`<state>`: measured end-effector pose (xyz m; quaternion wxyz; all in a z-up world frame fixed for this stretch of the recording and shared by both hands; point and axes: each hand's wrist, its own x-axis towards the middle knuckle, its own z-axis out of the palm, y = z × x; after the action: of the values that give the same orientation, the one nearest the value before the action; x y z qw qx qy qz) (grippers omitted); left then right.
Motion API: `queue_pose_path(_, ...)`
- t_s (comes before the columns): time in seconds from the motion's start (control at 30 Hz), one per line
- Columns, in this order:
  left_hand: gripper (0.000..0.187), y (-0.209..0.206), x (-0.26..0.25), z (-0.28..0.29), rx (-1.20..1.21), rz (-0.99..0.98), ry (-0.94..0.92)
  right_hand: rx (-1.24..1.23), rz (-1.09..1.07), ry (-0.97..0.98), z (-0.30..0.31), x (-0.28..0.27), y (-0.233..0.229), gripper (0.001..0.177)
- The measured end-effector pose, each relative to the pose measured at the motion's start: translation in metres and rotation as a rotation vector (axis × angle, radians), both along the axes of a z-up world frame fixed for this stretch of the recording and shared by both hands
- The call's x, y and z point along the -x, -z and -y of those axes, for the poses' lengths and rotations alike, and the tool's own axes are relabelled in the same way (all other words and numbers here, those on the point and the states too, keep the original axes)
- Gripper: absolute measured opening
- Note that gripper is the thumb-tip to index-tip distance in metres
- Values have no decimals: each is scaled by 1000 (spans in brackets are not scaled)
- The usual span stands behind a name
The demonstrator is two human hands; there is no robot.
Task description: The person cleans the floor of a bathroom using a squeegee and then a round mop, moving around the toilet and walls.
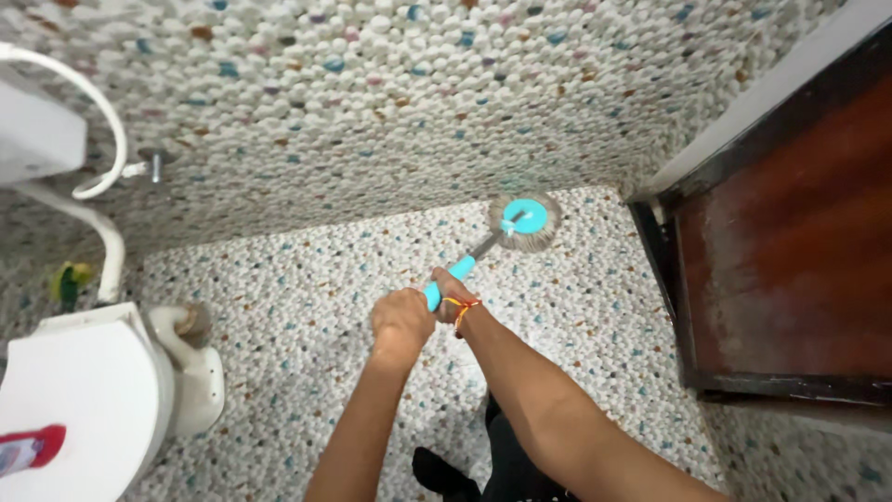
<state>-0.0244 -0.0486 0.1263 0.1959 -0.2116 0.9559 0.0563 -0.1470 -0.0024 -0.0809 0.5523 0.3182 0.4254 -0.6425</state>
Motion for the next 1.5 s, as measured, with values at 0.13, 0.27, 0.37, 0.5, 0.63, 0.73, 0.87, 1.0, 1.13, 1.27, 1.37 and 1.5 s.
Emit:
queue_pose_path(0.13, 36, -11, -28, -9, -203, 52, -125, -26, -140, -83, -24, -27, 3, 35)
queue_pose_path(0.27, 60, -46, -52, 3, -346, 227, -27, -49, -143, -33, -96, -59, 0, 31)
queue_pose_path(0.37, 58, -59, -79, 34, -254, 128, -53, -243, -197, -27, -181, -97, -6, 42)
queue_pose_path(0.5, 58, -50, -95, 53, -160, 172, -24, -418, -264, -112, -293, -113, -33, 49)
queue_pose_path(0.63, 57, -33, -95, 39, -206, 203, 8, -442, -320, -336, -363, -105, -62, 45)
queue_pose_path(0.73, 58, -22, -88, 12, -229, 213, 68, -498, -414, -496, -391, -115, -67, 39)
queue_pose_path(0.87, 58, -13, -76, -20, -242, 169, 166, -557, -567, -508, -411, -159, -64, 32)
queue_pose_path(1.0, 55, -2, -74, -48, -277, 122, 212, -561, -562, -495, -413, -205, -54, 40)
queue_pose_path(1.13, 52, 19, -100, -70, -322, 163, 246, -630, -621, -566, -413, -237, -49, 52)
queue_pose_path(1.27, 51, 49, -140, -73, -349, 198, 254, -880, -681, -712, -412, -254, -43, 62)
queue_pose_path(1.37, 48, 69, -161, -66, -316, 216, 237, -1072, -910, -884, -412, -260, -35, 70)
queue_pose_path(1.5, 47, 79, -180, -64, -296, 190, 133, -1086, -890, -890, -411, -270, -41, 58)
